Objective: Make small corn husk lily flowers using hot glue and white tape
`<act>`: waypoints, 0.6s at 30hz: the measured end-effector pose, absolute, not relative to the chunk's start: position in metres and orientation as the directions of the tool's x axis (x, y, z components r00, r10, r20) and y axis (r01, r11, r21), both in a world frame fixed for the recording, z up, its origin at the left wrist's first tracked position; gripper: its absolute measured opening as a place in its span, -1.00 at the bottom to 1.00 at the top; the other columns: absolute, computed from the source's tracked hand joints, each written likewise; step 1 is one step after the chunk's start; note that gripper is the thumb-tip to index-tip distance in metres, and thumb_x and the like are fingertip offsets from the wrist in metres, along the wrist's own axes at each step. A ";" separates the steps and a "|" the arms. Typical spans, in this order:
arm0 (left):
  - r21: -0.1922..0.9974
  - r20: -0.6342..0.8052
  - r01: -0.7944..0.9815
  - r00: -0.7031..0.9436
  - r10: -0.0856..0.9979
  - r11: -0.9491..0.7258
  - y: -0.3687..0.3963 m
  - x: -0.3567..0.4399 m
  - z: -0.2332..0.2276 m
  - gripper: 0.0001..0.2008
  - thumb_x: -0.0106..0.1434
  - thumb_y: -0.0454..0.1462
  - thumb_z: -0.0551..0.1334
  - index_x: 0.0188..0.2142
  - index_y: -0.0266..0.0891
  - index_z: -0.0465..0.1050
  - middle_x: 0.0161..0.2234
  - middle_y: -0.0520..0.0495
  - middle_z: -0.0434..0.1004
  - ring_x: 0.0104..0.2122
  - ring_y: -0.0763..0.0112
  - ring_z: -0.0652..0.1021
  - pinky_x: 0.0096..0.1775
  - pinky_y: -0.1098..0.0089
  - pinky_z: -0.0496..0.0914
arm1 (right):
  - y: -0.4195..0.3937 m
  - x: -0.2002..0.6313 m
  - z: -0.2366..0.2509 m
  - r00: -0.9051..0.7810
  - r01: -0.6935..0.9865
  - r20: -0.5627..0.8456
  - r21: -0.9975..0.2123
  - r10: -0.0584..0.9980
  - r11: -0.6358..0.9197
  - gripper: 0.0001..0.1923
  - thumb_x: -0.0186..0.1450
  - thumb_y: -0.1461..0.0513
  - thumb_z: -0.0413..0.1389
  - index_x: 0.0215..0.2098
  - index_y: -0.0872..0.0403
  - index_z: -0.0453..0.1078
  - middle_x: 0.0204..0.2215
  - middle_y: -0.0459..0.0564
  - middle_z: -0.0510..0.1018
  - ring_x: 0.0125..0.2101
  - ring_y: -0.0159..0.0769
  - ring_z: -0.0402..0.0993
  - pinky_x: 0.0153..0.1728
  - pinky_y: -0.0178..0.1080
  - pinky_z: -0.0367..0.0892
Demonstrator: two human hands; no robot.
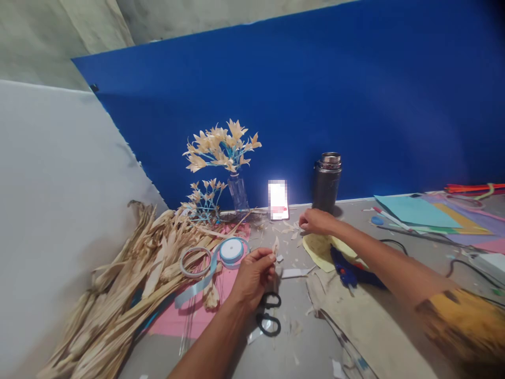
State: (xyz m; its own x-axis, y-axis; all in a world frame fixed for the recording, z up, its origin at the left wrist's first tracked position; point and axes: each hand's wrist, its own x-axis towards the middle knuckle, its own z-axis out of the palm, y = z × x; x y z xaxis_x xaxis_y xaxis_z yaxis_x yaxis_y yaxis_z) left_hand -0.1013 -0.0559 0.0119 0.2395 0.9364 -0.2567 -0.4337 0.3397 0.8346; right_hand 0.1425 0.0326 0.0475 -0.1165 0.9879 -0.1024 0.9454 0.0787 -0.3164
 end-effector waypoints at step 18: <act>0.753 -0.267 -0.546 0.256 0.929 0.367 -0.051 -0.106 0.010 -0.62 -0.05 -0.34 0.57 -0.33 -0.27 0.43 -0.48 0.12 0.45 -0.61 0.65 0.37 -0.60 0.60 0.21 | 0.032 0.130 0.023 -0.268 0.929 0.004 -0.266 0.964 0.259 -0.71 0.45 0.12 0.19 0.07 0.08 0.46 0.02 0.06 0.57 -0.09 -0.17 0.57 -0.08 -0.04 0.52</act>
State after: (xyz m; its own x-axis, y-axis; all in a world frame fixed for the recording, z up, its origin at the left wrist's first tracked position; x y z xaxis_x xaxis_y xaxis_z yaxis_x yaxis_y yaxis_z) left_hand -0.1062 -0.0509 0.0102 0.2556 0.9291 -0.2674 -0.5465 0.3670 0.7528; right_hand 0.1296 0.0322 0.0233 -0.2675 0.9635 0.0038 0.9287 0.2589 -0.2657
